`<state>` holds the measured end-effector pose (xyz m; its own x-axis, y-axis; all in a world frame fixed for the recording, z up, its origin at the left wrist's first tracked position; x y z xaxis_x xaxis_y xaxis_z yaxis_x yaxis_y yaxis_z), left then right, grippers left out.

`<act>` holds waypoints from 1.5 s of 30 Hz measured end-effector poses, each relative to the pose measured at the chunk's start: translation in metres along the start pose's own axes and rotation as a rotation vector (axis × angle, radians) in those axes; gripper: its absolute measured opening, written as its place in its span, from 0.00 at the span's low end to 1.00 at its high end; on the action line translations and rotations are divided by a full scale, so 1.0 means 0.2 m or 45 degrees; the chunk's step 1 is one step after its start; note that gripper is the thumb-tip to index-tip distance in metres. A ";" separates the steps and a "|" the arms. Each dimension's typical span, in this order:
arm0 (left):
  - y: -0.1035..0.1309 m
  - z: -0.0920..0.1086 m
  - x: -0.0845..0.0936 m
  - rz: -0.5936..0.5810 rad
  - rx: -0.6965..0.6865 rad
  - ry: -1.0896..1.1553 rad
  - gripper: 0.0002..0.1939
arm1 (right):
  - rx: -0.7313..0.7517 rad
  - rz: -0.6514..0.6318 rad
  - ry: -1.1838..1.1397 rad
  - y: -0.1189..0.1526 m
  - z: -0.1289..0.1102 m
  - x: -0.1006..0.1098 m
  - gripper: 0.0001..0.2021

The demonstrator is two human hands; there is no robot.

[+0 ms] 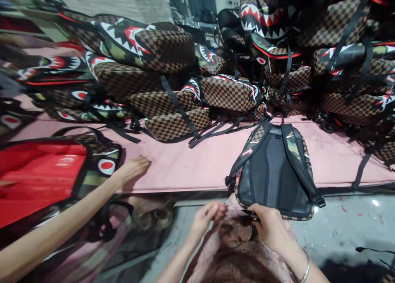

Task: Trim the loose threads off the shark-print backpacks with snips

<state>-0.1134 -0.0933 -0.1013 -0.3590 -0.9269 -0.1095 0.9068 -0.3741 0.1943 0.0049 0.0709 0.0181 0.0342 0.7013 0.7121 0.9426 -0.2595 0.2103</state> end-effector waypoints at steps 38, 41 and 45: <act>0.18 0.43 -0.20 -0.310 -0.330 -0.458 0.11 | -0.197 0.275 -0.841 -0.21 0.06 -0.24 0.17; 0.15 0.44 -0.23 -0.341 -0.327 -0.460 0.09 | -0.176 0.314 -0.746 -0.20 0.05 -0.22 0.18; 0.14 0.41 -0.23 -0.276 -0.309 -0.404 0.07 | -0.202 0.304 -0.668 -0.20 0.05 -0.21 0.17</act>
<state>-0.0901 -0.0629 -0.0108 -0.5622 -0.8051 0.1893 0.8151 -0.5781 -0.0382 -0.0309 0.0576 -0.0271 0.4366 0.8352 0.3344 0.8290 -0.5179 0.2111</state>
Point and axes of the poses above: each hand's wrist, its own y-axis away from the middle knuckle, its own x-axis out of the back of the hand, z = x × y, the point moved 9 cm from there along -y, towards the middle knuckle, and after that the axes turned 9 degrees about -x, right-handed, at the moved point
